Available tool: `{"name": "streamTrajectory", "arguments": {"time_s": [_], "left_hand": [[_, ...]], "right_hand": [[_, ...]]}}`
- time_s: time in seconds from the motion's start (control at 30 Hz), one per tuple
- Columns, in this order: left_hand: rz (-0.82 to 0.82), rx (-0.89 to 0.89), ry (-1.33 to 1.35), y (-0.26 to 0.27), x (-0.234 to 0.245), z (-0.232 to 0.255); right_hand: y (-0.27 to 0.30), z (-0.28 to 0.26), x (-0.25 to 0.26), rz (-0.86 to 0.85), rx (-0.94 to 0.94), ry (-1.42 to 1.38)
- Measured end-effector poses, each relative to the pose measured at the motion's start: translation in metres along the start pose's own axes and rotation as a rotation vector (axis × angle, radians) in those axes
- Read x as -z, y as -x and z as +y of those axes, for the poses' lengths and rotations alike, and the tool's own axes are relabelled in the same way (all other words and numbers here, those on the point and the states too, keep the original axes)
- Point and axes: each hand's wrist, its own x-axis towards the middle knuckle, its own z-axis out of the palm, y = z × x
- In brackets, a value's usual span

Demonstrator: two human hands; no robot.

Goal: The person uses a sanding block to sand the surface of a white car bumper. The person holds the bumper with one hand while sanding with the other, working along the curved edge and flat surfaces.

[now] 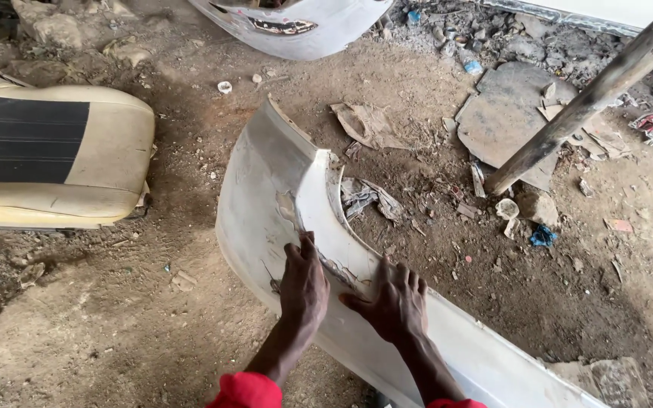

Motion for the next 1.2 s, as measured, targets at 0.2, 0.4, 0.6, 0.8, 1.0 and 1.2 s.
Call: {"name": "streamTrajectory", "arguments": {"time_s": [0.2,0.4,0.6,0.8,1.0,1.2], "left_hand": [[-0.065,0.056,0.195,-0.017,0.120,0.014],[-0.164,0.080,0.199,0.004,0.083,0.018],[-0.084,0.147,0.241,-0.022,0.077,-0.012],[-0.128,0.156,0.255,-0.007,0.068,0.001],[-0.122,0.162,0.276,-0.010,0.081,-0.002],[-0.039,0.094,0.223,-0.022,0.062,-0.008]], "right_hand": [[0.013,-0.026,0.040,-0.134,-0.076,-0.013],[0.016,-0.026,0.035,-0.124,-0.083,-0.004],[0.017,-0.026,0.033,-0.101,-0.064,-0.010],[0.013,-0.022,0.033,-0.134,-0.071,-0.015],[0.016,-0.027,0.037,-0.116,-0.086,-0.014],[0.017,-0.027,0.042,-0.106,-0.080,-0.021]]}}
